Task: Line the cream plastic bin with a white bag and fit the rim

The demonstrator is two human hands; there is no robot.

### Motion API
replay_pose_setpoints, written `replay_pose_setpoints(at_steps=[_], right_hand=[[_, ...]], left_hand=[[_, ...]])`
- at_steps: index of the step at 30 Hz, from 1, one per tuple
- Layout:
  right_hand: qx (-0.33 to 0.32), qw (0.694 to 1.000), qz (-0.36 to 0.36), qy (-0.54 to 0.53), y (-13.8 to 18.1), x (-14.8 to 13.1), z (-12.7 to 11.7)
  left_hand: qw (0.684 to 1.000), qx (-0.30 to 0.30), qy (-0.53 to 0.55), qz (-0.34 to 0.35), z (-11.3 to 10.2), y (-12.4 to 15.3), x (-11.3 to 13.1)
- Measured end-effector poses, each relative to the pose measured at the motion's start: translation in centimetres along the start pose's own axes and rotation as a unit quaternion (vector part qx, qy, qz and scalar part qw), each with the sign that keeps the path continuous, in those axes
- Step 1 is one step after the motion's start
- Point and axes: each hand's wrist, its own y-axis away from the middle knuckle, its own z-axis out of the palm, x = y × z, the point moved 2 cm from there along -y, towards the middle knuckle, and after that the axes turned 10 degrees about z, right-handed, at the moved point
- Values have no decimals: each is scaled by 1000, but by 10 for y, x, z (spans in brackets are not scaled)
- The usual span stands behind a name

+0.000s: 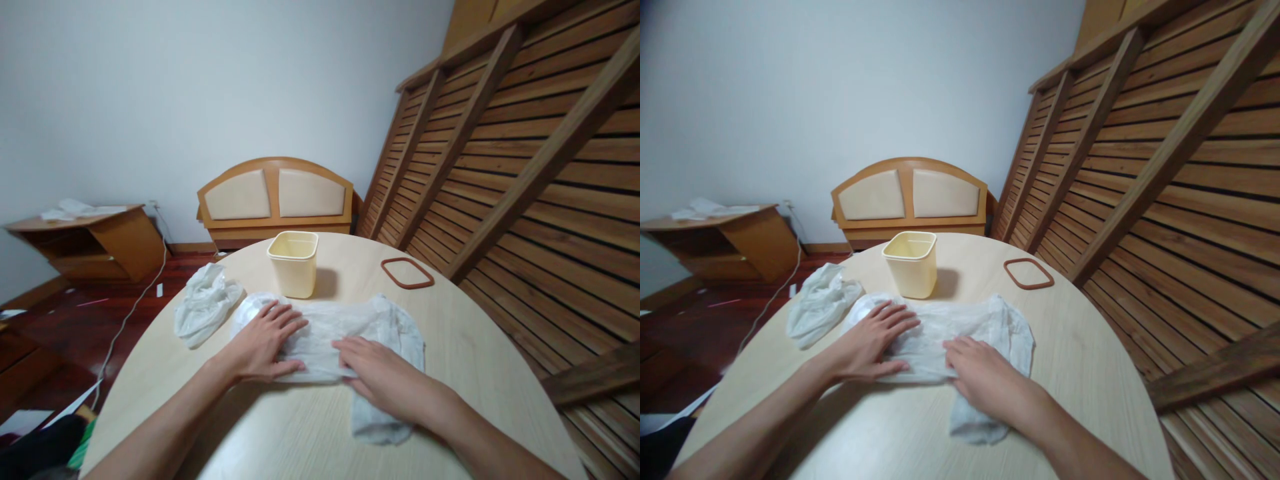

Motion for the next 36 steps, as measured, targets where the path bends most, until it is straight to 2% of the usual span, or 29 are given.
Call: replay_pose_setpoints(at_steps=[4, 8, 10, 12, 17, 22, 28, 36], right_hand=[[65, 997, 37, -18, -11, 23, -20], [134, 988, -3, -79, -10, 36, -38], [147, 985, -15, -88, -8, 39, -44], [136, 987, -17, -86, -6, 41, -47], [52, 999, -10, -9, -1, 40, -43], [101, 994, -39, 6, -9, 32, -30], [53, 999, 0, -5, -26, 38, -3], [75, 995, -65, 3, -25, 32, -9]], left_hand=[[1000, 4, 9, 15, -2, 0, 2], [999, 24, -20, -7, -3, -1, 2], [999, 32, -31, -15, -3, -2, 2], [999, 32, -36, -13, -4, -3, 2], [999, 20, -47, -10, -6, -5, 9], [999, 13, -35, 13, -5, -9, 21], [999, 17, -24, 28, 6, -14, 28], [996, 8, -70, -52, 16, -14, 20]])
